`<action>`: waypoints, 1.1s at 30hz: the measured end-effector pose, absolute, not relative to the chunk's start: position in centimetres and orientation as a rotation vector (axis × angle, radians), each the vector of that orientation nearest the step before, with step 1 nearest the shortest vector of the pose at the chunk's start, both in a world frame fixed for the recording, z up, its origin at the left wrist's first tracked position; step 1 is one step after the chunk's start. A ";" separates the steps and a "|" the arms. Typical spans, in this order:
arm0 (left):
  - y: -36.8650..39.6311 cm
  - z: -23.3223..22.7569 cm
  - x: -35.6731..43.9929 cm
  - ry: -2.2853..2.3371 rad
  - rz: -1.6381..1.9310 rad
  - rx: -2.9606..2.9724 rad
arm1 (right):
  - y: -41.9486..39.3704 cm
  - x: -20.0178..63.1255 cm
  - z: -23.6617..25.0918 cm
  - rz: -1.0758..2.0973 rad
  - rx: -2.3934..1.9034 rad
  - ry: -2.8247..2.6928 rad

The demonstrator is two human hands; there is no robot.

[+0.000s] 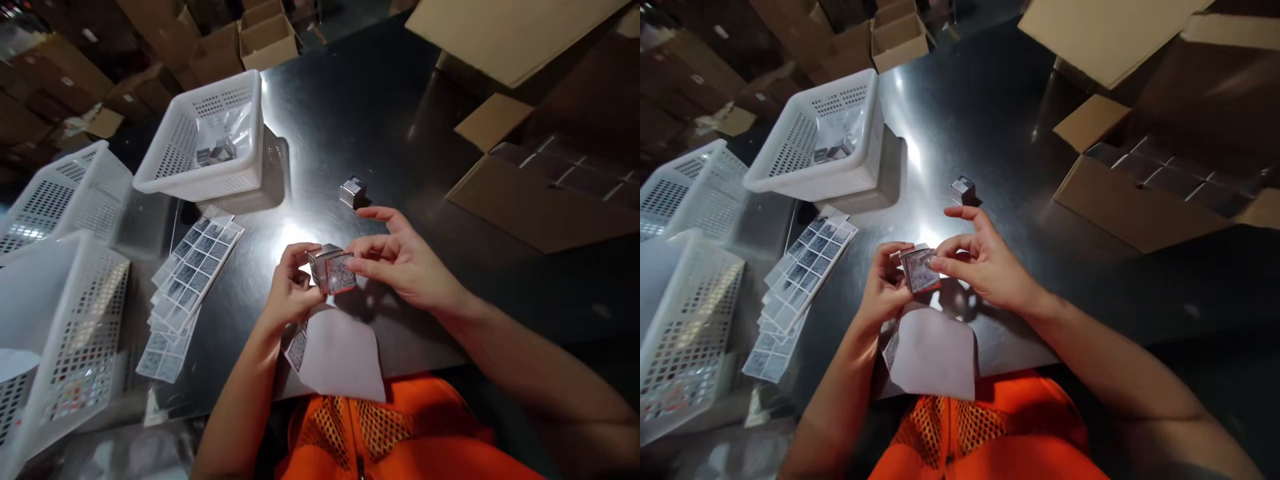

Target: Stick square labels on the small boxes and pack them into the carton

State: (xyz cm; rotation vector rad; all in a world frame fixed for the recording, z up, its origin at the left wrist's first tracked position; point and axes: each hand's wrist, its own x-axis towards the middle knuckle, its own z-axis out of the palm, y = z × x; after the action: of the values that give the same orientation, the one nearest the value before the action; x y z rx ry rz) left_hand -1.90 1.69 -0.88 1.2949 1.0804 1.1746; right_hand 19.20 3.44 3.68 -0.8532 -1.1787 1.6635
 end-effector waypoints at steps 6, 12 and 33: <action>1.5 -0.7 -1.9 1.086 1.135 1.301 | 3.2 18.7 3.5 1.644 -0.889 -1.168; 1.3 -0.2 -1.9 1.112 1.103 1.324 | 3.2 18.9 3.6 1.633 -0.903 -1.199; 1.3 -0.2 -2.0 1.127 1.099 1.362 | 3.0 18.9 3.8 1.612 -0.945 -1.210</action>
State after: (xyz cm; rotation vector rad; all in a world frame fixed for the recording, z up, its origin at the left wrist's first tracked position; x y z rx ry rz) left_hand -1.98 1.30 -0.16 1.3623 1.1272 1.0994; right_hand 18.85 3.04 3.76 -0.9454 -1.2097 1.6115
